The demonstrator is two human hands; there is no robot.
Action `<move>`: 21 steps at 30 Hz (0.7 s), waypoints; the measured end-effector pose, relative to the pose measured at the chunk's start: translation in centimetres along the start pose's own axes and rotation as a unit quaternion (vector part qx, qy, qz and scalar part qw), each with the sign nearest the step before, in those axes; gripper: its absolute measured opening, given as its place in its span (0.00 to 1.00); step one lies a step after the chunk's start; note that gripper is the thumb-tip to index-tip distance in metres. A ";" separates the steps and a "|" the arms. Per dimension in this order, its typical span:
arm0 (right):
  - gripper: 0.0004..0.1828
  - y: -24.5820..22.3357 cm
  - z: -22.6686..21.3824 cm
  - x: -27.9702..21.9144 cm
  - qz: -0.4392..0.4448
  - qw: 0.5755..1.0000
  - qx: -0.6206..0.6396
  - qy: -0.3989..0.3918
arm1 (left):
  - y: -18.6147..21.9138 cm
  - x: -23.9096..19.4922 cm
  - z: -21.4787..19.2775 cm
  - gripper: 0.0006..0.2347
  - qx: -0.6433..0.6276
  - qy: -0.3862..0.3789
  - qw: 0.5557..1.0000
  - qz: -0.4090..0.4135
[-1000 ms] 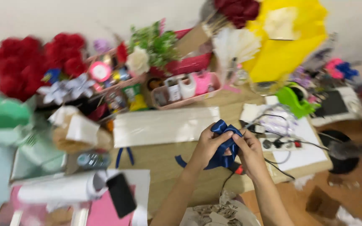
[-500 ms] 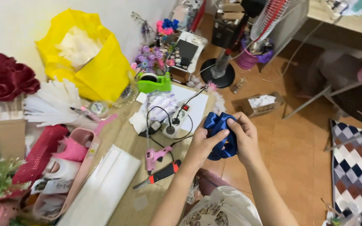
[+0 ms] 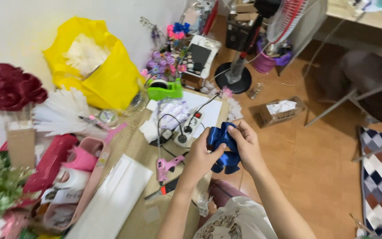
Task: The person ties a blue ribbon into a bow using a hot glue gun to secure the center. They then retrieve a roll of green tape, cut a piece, and apply it to the back of the bow to reinforce the knot.
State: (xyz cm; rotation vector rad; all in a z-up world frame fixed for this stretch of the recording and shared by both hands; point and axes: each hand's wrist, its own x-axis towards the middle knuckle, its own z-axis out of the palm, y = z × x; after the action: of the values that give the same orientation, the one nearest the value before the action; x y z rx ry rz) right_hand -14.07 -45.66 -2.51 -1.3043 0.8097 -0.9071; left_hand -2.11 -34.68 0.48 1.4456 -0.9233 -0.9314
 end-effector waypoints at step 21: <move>0.05 4.6 24.8 -9.3 0.248 0.774 0.020 -0.582 | -5.6 -22.1 -11.3 0.12 0.206 0.516 0.814 0.169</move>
State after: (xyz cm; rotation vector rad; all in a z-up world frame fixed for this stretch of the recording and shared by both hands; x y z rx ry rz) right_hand 4.54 -26.32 -4.61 -1.2239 0.0874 0.3722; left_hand 0.17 -9.66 -3.44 1.7443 -0.4988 0.3941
